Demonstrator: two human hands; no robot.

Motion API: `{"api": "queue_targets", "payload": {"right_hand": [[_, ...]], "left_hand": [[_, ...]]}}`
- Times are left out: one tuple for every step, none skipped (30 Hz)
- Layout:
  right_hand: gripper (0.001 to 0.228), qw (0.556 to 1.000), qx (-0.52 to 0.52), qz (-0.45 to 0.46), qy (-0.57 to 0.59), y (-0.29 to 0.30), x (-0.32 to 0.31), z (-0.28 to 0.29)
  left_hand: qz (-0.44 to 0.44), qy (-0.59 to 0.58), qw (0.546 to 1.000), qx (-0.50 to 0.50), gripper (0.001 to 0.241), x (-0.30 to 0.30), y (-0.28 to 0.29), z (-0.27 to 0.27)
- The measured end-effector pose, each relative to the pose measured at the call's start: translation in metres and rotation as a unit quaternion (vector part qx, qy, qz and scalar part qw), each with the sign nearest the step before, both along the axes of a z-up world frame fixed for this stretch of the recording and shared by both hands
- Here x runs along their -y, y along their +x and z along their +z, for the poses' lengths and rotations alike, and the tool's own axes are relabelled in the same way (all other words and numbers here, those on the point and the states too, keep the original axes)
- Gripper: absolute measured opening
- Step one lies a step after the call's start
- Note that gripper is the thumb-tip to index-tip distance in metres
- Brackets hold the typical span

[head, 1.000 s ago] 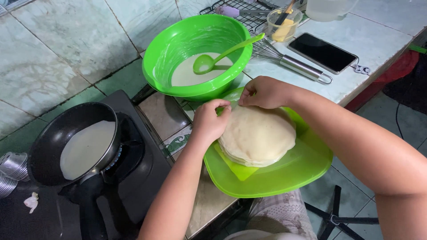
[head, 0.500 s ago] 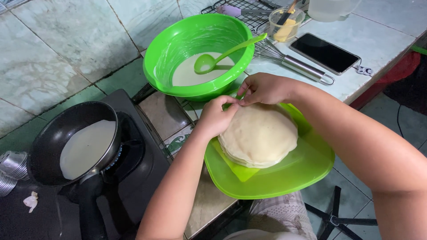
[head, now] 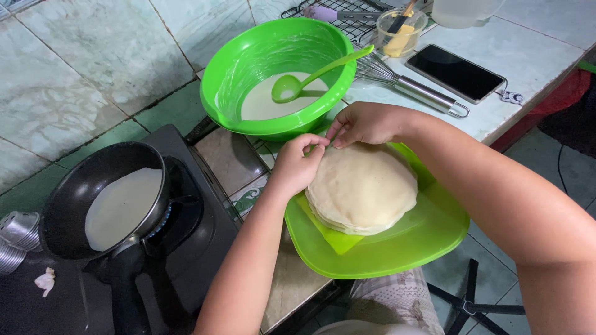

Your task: Pouring batter into a pan, cooking it, and stacking the resulting wraps on a plate.

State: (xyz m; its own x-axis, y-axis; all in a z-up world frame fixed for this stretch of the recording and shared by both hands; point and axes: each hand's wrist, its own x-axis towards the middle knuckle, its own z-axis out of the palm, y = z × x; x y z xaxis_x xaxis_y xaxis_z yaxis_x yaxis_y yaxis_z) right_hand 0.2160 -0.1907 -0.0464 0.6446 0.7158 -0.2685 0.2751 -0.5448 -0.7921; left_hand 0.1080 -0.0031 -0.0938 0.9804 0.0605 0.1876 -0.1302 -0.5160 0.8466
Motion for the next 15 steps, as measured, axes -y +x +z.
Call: {"api": "queue_targets", "payload": {"right_hand": [[0.030, 1.000, 0.000, 0.000, 0.000, 0.000, 0.000, -0.001], [0.031, 1.000, -0.007, -0.011, 0.006, 0.001, -0.001, -0.002], [0.032, 1.000, -0.016, -0.022, 0.012, 0.001, -0.001, -0.004], [0.032, 1.000, -0.016, -0.021, 0.012, 0.003, -0.002, -0.008], [0.033, 0.999, -0.014, -0.032, 0.024, 0.006, -0.003, -0.012], [0.033, 0.998, -0.013, -0.043, 0.037, 0.008, -0.004, -0.016], [0.033, 0.998, -0.013, -0.042, 0.037, 0.009, -0.004, -0.018], [0.032, 0.998, -0.003, -0.044, 0.047, 0.009, -0.004, -0.020], [0.030, 0.997, 0.006, -0.047, 0.057, 0.010, -0.004, -0.021], [0.030, 0.997, 0.007, -0.048, 0.057, 0.009, -0.004, -0.019], [0.029, 0.997, 0.015, -0.052, 0.056, 0.008, -0.004, -0.017], [0.028, 0.997, 0.024, -0.057, 0.054, 0.006, -0.004, -0.016], [0.028, 0.997, 0.024, -0.057, 0.054, 0.004, -0.004, -0.014], [0.028, 0.997, 0.039, -0.060, 0.043, 0.002, -0.004, -0.012], [0.028, 0.996, 0.053, -0.063, 0.032, 0.000, -0.004, -0.010]], "left_hand": [[0.000, 0.000, 1.000, 0.000, 0.021, -0.001, 0.001, -0.003], [-0.001, 0.005, 1.000, 0.013, 0.021, -0.001, 0.002, -0.005], [-0.003, 0.010, 1.000, 0.026, 0.020, -0.002, 0.003, -0.008], [-0.002, 0.010, 1.000, 0.026, 0.020, 0.000, -0.001, -0.004], [0.003, 0.018, 0.999, 0.028, 0.020, 0.001, -0.004, 0.001], [0.008, 0.026, 0.999, 0.029, 0.020, 0.002, -0.007, 0.005], [0.009, 0.026, 0.999, 0.029, 0.020, 0.001, -0.007, 0.002], [0.016, 0.040, 0.998, 0.046, 0.019, 0.001, -0.008, -0.001], [0.022, 0.053, 0.996, 0.063, 0.018, 0.000, -0.007, -0.004], [0.021, 0.054, 0.996, 0.063, 0.018, -0.002, -0.009, -0.004], [0.021, 0.074, 0.992, 0.096, 0.018, -0.002, -0.010, -0.004], [0.021, 0.094, 0.987, 0.129, 0.017, -0.003, -0.011, -0.005], [0.022, 0.094, 0.987, 0.129, 0.017, -0.003, -0.015, -0.001], [0.022, 0.105, 0.985, 0.136, 0.017, -0.003, -0.019, 0.003], [0.022, 0.117, 0.983, 0.142, 0.017, -0.002, -0.023, 0.007]]}}
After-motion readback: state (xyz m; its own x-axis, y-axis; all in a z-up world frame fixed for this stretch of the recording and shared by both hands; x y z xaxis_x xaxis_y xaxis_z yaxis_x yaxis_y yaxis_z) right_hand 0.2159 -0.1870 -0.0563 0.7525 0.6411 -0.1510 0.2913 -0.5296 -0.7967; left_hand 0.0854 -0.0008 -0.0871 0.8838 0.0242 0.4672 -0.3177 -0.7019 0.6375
